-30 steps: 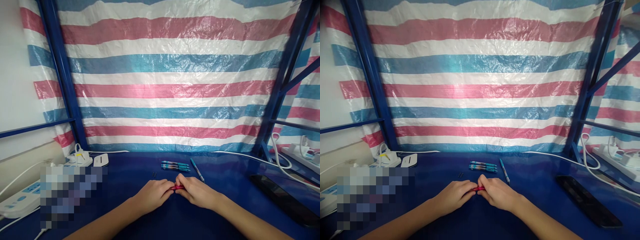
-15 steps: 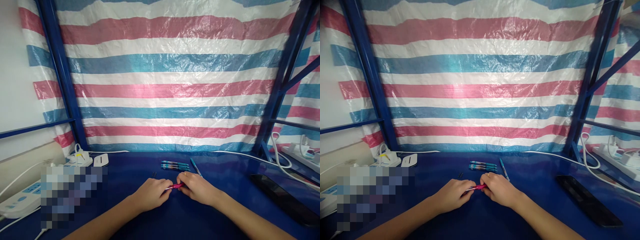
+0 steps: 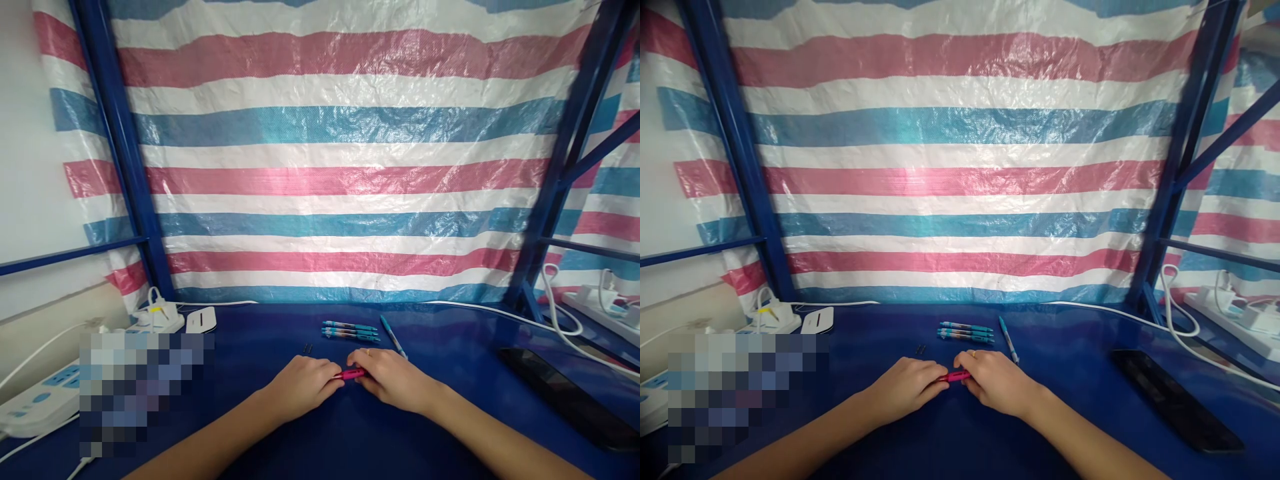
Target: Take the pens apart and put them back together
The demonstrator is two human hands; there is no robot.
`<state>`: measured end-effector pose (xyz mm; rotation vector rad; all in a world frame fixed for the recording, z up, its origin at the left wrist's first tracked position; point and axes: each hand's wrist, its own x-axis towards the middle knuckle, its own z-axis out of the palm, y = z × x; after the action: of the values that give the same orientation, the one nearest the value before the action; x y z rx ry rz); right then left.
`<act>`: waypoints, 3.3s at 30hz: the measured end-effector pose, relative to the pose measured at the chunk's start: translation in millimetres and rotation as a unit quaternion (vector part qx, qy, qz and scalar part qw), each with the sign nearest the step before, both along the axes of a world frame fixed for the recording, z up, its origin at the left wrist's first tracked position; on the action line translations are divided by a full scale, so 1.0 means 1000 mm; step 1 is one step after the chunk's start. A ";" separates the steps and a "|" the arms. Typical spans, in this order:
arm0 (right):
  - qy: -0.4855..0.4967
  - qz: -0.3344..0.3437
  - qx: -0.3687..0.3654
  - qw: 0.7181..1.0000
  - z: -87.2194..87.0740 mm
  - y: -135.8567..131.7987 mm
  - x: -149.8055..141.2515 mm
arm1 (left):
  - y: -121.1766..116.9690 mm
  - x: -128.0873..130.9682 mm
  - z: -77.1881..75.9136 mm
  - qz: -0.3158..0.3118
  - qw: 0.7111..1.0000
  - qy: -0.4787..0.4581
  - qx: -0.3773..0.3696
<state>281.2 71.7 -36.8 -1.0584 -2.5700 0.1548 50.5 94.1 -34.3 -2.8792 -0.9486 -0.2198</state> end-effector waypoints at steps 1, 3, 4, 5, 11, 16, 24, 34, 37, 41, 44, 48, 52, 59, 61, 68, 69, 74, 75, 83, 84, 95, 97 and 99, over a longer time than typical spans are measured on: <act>0.003 -0.004 -0.002 1.000 -0.001 0.000 0.000 | 0.000 0.000 0.000 0.000 1.000 0.000 0.000; 0.004 -0.006 -0.008 1.000 0.000 0.000 0.001 | 0.000 0.000 0.001 0.002 1.000 -0.001 0.001; 0.003 -0.004 -0.009 1.000 0.000 0.000 0.001 | 0.000 0.000 0.002 0.004 1.000 0.000 0.002; 0.002 0.002 -0.008 1.000 0.001 0.000 0.001 | 0.000 -0.001 0.002 0.005 1.000 0.000 0.004; -0.001 0.016 0.004 1.000 0.002 0.000 0.000 | 0.001 0.000 0.001 0.007 1.000 0.003 0.020; 0.002 -0.012 0.012 1.000 0.001 -0.001 0.000 | 0.002 -0.001 -0.003 -0.006 0.999 -0.001 0.035; -0.009 0.006 0.005 1.000 0.004 -0.001 0.001 | 0.002 -0.002 0.000 -0.009 0.999 -0.007 0.049; -0.036 0.002 0.015 0.999 0.006 -0.001 0.001 | 0.001 -0.002 -0.001 -0.015 0.999 -0.010 0.048; -0.026 0.013 0.004 1.000 0.006 -0.002 0.002 | 0.001 -0.001 -0.002 -0.013 0.999 -0.014 0.046; -0.010 -0.001 -0.012 1.000 0.007 -0.003 0.001 | 0.002 -0.002 -0.003 -0.014 0.999 -0.014 0.046; -0.022 -0.002 -0.005 1.000 0.008 -0.002 -0.001 | 0.002 -0.002 -0.004 -0.017 0.999 -0.012 0.050; -0.022 0.010 0.002 1.000 0.008 -0.003 0.000 | 0.002 -0.002 -0.004 -0.019 0.998 -0.013 0.054; -0.002 0.007 -0.013 1.000 0.008 -0.003 0.001 | 0.003 -0.002 -0.005 -0.025 0.998 -0.015 0.050; -0.024 0.009 -0.005 1.000 0.009 -0.003 0.000 | 0.003 -0.002 -0.005 -0.019 0.998 -0.013 0.050; -0.019 0.013 -0.011 1.000 0.009 -0.003 -0.001 | 0.003 -0.002 -0.004 -0.020 0.999 -0.016 0.048; -0.024 0.003 -0.013 1.000 0.009 -0.004 -0.001 | 0.002 -0.003 -0.003 -0.019 0.999 -0.013 0.045; -0.023 0.008 -0.011 1.000 0.009 -0.003 -0.001 | 0.002 -0.003 -0.003 -0.019 0.999 -0.014 0.045; -0.015 0.013 -0.013 1.000 0.008 -0.003 0.000 | 0.002 -0.003 -0.003 -0.027 0.998 -0.021 0.048; -0.018 0.009 -0.013 1.000 0.008 -0.003 0.001 | 0.002 -0.003 -0.003 -0.027 0.998 -0.020 0.049; -0.020 0.014 -0.012 1.000 0.009 -0.003 0.001 | 0.003 -0.003 -0.004 -0.028 0.998 -0.020 0.043; -0.019 0.012 -0.015 1.000 0.009 -0.003 0.001 | 0.003 -0.003 -0.003 -0.029 0.998 -0.021 0.045; -0.020 0.014 -0.008 1.000 0.009 -0.003 0.001 | 0.004 -0.003 -0.005 -0.030 0.997 -0.040 0.055; -0.022 0.016 -0.008 1.000 0.010 -0.002 0.001 | 0.003 -0.003 -0.005 -0.034 0.997 -0.039 0.055; -0.033 0.017 -0.004 0.999 0.010 -0.002 0.001 | 0.003 -0.003 -0.005 -0.035 0.997 -0.035 0.056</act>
<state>281.9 69.7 -27.1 -1.0393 -2.6503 0.1419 47.8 96.7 -38.9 -2.8202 -0.8184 -0.3697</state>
